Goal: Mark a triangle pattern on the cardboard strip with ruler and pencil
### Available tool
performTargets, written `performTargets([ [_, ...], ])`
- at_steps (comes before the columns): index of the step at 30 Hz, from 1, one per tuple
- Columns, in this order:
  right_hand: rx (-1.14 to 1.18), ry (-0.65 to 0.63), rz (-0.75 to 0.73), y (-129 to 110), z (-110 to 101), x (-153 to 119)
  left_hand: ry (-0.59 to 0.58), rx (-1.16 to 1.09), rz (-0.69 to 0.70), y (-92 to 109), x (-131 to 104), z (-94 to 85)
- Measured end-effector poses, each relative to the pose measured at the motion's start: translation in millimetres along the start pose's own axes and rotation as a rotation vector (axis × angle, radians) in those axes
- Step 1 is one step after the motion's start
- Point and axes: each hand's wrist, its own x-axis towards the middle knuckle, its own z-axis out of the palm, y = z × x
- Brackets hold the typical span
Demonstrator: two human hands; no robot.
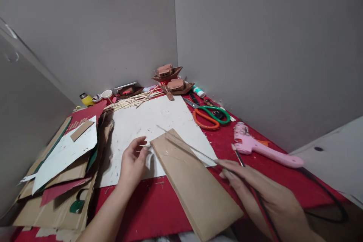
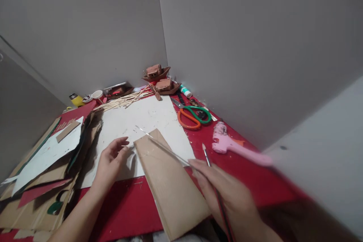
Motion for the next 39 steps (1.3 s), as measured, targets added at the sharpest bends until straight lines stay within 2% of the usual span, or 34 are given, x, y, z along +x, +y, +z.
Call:
performTargets([
  [4, 0.025, -0.079, -0.173, 12, 12, -3, 0.068, -0.051, 0.048, 5, -23, -5.7],
  [7, 0.024, -0.137, -0.254, 23, 18, -4, 0.049, 0.026, 0.165, 1, -32, -4.8],
  [9, -0.010, -0.135, -0.281, 26, 18, -3, 0.012, 0.051, 0.189, -1, -34, -2.8],
  [11, -0.055, -0.121, -0.289, 26, 16, -1, -0.026, -0.034, 0.091, 1, -33, -0.4],
  [15, -0.083, -0.172, -0.241, 16, 16, 2, -0.112, -0.413, -0.230, 21, -24, 4.7],
  [19, -0.045, -0.261, -0.243, 3, 26, 1, -0.134, -0.647, -0.387, 38, -15, 11.4],
  [23, -0.030, -0.320, -0.235, -11, 37, 6, -0.127, -0.725, -0.439, 38, -10, 15.5],
  [27, 0.048, -0.409, -0.219, -29, 37, 15, -0.168, -0.710, -0.519, 31, -6, 13.1],
  [29, 0.107, -0.459, -0.284, -37, 33, 17, -0.169, -0.681, -0.522, 28, -4, 10.6],
  [31, 0.152, -0.460, -0.434, -40, 27, 17, -0.148, -0.630, -0.511, 26, -2, 7.9],
  [34, 0.133, -0.397, -0.524, -33, 20, 13, -0.125, -0.560, -0.486, 22, 1, 4.3],
  [39, -0.080, -0.281, -0.326, -4, 18, 8, -0.168, -0.512, -0.455, 18, 2, 0.6],
])
